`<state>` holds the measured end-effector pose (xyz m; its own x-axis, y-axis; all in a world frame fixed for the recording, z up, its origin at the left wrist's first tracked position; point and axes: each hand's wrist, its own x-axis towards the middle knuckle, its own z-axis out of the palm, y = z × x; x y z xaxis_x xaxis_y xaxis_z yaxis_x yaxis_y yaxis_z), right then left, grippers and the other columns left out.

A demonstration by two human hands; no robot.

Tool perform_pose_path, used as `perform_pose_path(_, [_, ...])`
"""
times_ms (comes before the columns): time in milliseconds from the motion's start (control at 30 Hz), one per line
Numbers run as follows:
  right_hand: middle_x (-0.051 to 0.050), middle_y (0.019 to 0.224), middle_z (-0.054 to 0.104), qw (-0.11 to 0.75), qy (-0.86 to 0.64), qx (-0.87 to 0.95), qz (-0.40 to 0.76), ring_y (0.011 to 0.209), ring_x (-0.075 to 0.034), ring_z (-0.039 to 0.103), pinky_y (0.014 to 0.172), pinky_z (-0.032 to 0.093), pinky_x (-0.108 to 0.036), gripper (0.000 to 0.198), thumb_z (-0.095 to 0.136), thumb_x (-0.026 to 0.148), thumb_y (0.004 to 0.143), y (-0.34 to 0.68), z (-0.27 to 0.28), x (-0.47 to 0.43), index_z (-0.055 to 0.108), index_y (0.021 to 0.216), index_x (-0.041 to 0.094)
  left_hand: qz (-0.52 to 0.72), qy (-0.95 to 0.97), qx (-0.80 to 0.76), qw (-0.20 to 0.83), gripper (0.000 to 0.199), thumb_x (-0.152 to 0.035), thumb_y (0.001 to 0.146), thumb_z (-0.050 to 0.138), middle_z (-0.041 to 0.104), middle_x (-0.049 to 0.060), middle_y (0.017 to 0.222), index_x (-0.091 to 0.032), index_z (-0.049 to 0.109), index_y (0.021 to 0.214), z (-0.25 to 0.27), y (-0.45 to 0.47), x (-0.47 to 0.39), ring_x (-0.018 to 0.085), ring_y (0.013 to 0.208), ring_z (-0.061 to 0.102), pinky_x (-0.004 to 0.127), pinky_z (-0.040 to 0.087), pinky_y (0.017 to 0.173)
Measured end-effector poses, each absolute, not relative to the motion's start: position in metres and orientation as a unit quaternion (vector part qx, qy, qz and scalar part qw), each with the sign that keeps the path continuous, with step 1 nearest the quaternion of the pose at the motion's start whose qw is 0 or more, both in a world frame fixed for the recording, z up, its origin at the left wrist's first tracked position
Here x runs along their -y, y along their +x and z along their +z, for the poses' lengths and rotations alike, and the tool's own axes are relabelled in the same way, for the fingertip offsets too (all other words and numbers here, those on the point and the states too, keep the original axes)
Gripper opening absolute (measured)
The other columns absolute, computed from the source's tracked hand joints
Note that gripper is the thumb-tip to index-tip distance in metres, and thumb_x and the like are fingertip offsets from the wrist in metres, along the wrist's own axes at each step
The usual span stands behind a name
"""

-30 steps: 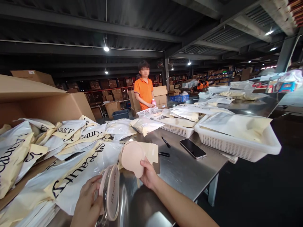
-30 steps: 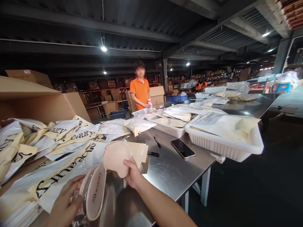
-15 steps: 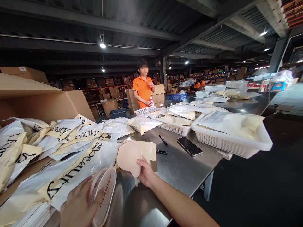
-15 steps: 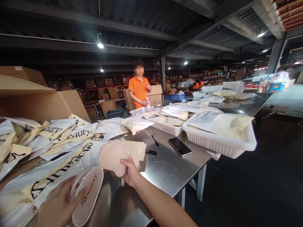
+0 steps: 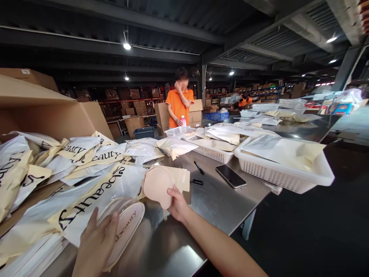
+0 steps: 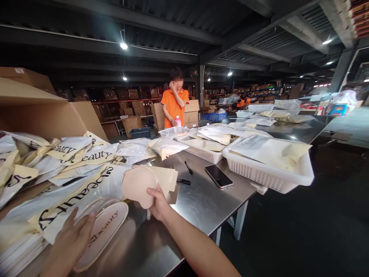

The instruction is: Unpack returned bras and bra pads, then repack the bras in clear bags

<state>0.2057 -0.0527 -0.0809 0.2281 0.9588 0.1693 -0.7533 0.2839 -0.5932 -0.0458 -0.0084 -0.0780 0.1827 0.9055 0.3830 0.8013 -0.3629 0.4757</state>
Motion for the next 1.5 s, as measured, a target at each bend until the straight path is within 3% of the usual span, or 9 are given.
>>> perform_pose_path(167, [-0.001,0.092,0.072,0.767,-0.229,0.219,0.557,0.082,-0.025,0.067,0.055,0.056,-0.032,0.069,0.085,0.029,0.048,0.214,-0.071,0.057,0.056,0.111,0.027,0.429,0.665,-0.587,0.171,0.042,-0.043,0.084,0.044,0.067,0.020,0.114,-0.017,0.076,0.082,-0.058,-0.037,0.022,0.041,0.123,0.053,0.059,0.037,0.108])
perform_pose_path(500, [0.002,0.095,0.071,0.790,-0.217,0.210,0.534,0.080,-0.020,0.067,0.054,0.055,-0.029,0.058,0.085,0.039,0.053,0.238,-0.065,0.054,0.059,0.104,0.027,0.578,0.639,-0.502,0.076,0.026,-0.035,0.083,0.055,0.059,0.008,0.110,-0.022,0.076,0.090,-0.052,-0.043,0.031,0.025,0.114,0.056,0.041,0.045,0.102])
perform_pose_path(600, [0.002,0.092,0.069,0.794,-0.208,0.225,0.526,0.079,-0.019,0.065,0.054,0.056,-0.029,0.056,0.086,0.042,0.053,0.241,-0.062,0.055,0.061,0.100,0.026,0.616,0.672,-0.410,0.017,0.023,-0.031,0.085,0.058,0.053,0.011,0.122,-0.021,0.075,0.096,-0.050,-0.041,0.041,0.026,0.116,0.055,0.032,0.054,0.076])
perform_pose_path(667, [0.002,0.091,0.069,0.792,-0.201,0.241,0.523,0.078,-0.018,0.064,0.055,0.056,-0.029,0.053,0.085,0.042,0.054,0.242,-0.061,0.055,0.062,0.099,0.026,0.607,0.697,-0.382,0.007,0.023,-0.030,0.086,0.059,0.050,0.012,0.127,-0.021,0.074,0.101,-0.050,-0.039,0.045,0.027,0.117,0.054,0.023,0.048,0.056])
perform_pose_path(767, [0.002,0.097,0.069,0.787,-0.195,0.262,0.524,0.079,-0.018,0.064,0.055,0.055,-0.028,0.055,0.085,0.043,0.054,0.243,-0.062,0.057,0.062,0.102,0.027,0.593,0.727,-0.345,0.006,0.025,-0.028,0.087,0.060,0.049,0.013,0.128,-0.022,0.073,0.107,-0.051,-0.037,0.047,0.027,0.118,0.053,0.018,0.043,0.048])
perform_pose_path(1100, [-0.004,0.127,0.061,0.719,-0.284,0.515,0.370,0.116,-0.026,0.058,0.097,0.051,-0.040,0.080,0.091,0.038,0.050,0.238,-0.069,0.066,0.056,0.123,0.031,0.511,0.780,-0.306,0.192,0.026,-0.030,0.086,0.061,0.052,0.009,0.133,-0.028,0.074,0.108,-0.047,-0.039,0.044,0.028,0.116,0.056,0.022,0.048,0.051])
perform_pose_path(1200, [-0.007,0.124,0.061,0.672,-0.326,0.603,0.281,0.116,-0.025,0.057,0.097,0.049,-0.038,0.077,0.092,0.034,0.052,0.239,-0.069,0.068,0.057,0.120,0.027,0.500,0.782,-0.293,0.229,0.028,-0.029,0.084,0.064,0.047,0.007,0.145,-0.030,0.073,0.110,-0.050,-0.041,0.037,0.032,0.130,0.048,0.036,0.058,0.077])
perform_pose_path(1267, [-0.008,0.119,0.063,0.654,-0.355,0.633,0.215,0.111,-0.025,0.060,0.092,0.051,-0.037,0.073,0.091,0.033,0.053,0.240,-0.068,0.069,0.058,0.117,0.024,0.492,0.780,-0.295,0.250,0.032,-0.030,0.083,0.065,0.044,0.006,0.150,-0.030,0.072,0.114,-0.052,-0.042,0.032,0.033,0.132,0.048,0.047,0.053,0.096])
perform_pose_path(1500, [-0.007,0.119,0.066,0.570,-0.429,0.669,0.208,0.112,-0.029,0.059,0.100,0.045,-0.043,0.070,0.091,0.031,0.056,0.233,-0.063,0.074,0.064,0.119,0.024,0.455,0.741,-0.362,0.336,0.032,-0.029,0.079,0.066,0.044,0.006,0.152,-0.028,0.075,0.110,-0.059,-0.039,0.026,0.033,0.139,0.042,0.049,0.044,0.109])
